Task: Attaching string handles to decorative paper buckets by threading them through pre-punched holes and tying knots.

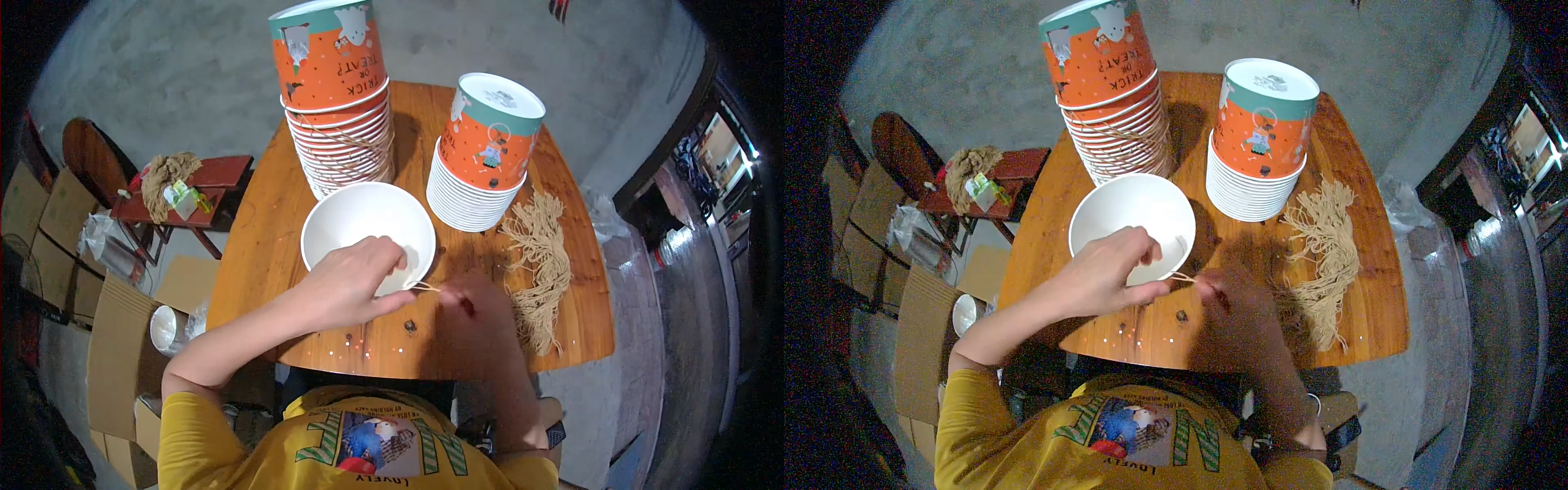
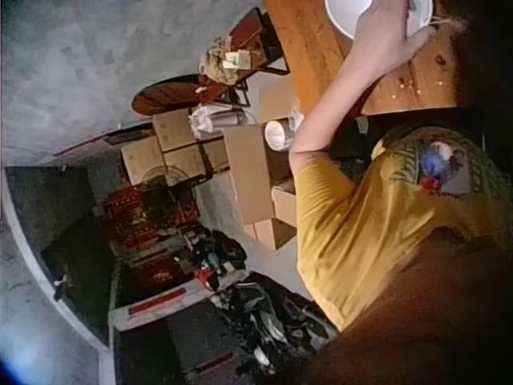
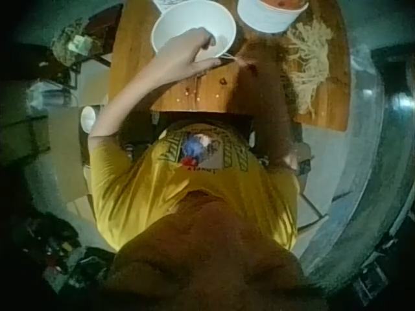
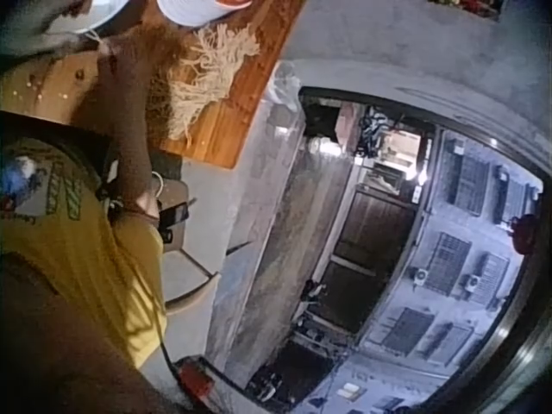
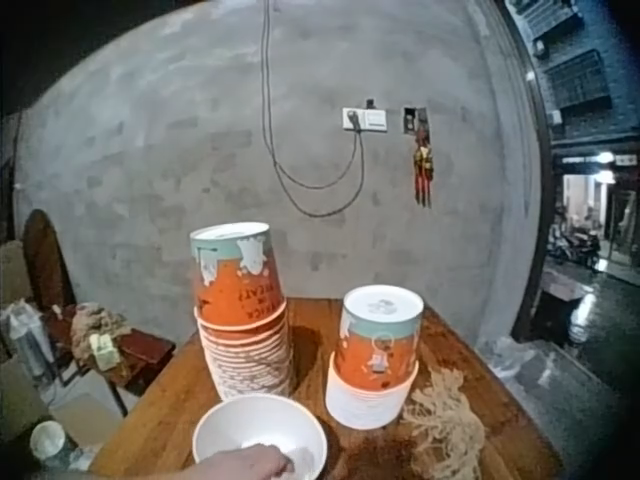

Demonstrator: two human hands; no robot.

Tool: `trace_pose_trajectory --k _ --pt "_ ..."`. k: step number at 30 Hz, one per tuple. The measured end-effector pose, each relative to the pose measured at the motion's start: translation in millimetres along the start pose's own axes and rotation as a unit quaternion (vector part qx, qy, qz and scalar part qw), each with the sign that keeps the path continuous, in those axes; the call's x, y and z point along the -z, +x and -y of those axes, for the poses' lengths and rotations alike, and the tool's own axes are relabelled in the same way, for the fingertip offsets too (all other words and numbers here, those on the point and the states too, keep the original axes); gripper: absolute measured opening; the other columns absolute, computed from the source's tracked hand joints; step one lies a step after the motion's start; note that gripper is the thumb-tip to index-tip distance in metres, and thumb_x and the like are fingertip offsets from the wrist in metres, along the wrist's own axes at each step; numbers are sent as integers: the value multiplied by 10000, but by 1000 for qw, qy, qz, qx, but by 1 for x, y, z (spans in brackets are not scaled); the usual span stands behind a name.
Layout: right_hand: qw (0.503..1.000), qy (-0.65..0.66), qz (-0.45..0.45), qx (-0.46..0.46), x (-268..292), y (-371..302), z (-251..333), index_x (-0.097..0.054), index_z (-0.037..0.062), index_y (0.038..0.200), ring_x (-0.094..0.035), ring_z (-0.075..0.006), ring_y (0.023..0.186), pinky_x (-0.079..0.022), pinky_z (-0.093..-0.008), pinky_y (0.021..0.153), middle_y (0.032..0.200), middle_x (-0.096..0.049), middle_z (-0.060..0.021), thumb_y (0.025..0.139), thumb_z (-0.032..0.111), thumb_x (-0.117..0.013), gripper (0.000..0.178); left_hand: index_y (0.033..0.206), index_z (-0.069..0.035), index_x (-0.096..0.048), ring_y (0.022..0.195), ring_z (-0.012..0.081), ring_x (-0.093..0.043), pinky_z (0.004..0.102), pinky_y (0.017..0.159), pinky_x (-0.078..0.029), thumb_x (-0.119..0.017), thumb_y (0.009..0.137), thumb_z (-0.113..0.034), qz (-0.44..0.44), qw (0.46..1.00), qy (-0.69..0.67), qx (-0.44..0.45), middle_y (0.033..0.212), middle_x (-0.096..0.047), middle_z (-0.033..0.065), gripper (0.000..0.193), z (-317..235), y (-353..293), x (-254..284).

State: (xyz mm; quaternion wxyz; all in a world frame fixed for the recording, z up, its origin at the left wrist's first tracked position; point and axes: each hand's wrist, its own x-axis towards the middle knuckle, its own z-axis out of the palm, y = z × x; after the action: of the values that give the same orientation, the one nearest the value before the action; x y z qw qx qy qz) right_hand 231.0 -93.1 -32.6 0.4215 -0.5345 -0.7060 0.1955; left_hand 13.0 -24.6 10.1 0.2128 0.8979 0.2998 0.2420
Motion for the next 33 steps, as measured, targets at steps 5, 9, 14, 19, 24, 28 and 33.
trace_pose_trajectory --k 5,9,14,19,24,28,33 --pt "998 -42 -1 51 11 27 21 -615 29 902 -595 -285 724 -480 -369 636 796 -582 -120 833 51 -647 79 878 -46 -554 844 286 -572 400 711 -481 -643 846 -159 10 991 104 -87 827 -556 96 148 1 -20 6" --pt "971 -15 14 238 -3 58 14 -626 33 872 -591 -270 691 -463 -361 601 785 -579 -107 789 -15 -680 109 897 -54 -564 880 264 -559 381 791 -460 -629 848 -137 -8 982 142 -122 842 -551 77 116 4 -28 18" --pt "986 -63 72 135 -26 67 27 -647 47 903 -617 -307 761 -483 -371 656 825 -605 -120 845 76 -652 65 880 -73 -571 855 216 -555 388 975 -304 -629 872 -179 -48 998 4 -27 817 -548 55 122 16 -39 14" --pt "989 -38 60 130 -32 67 27 -651 57 909 -619 -320 770 -484 -367 654 843 -605 -125 871 104 -629 65 840 -66 -558 736 202 -559 373 936 -293 -631 863 -170 -155 986 -16 55 690 -529 32 129 9 -31 -6" --pt "991 -51 4 125 -40 67 21 -607 50 917 -599 -316 726 -469 -372 623 824 -589 -134 872 69 -615 50 805 -68 -524 877 263 -502 397 907 -298 -621 773 -91 -194 977 55 62 832 -507 81 104 14 -30 -16" --pt "991 -34 -52 118 -43 63 30 -554 28 923 -576 -313 684 -447 -377 595 798 -568 -140 874 31 -590 61 824 -61 -510 934 305 -468 411 895 -304 -624 748 -86 -165 983 66 54 908 -473 104 140 15 -37 -8" --pt "989 -12 -45 137 -44 67 28 -558 15 891 -573 -330 695 -438 -391 599 790 -563 -148 871 18 -578 28 951 -71 -525 1033 298 -480 402 923 -312 -657 751 -102 -110 988 100 -32 973 -496 113 242 11 -46 -1"
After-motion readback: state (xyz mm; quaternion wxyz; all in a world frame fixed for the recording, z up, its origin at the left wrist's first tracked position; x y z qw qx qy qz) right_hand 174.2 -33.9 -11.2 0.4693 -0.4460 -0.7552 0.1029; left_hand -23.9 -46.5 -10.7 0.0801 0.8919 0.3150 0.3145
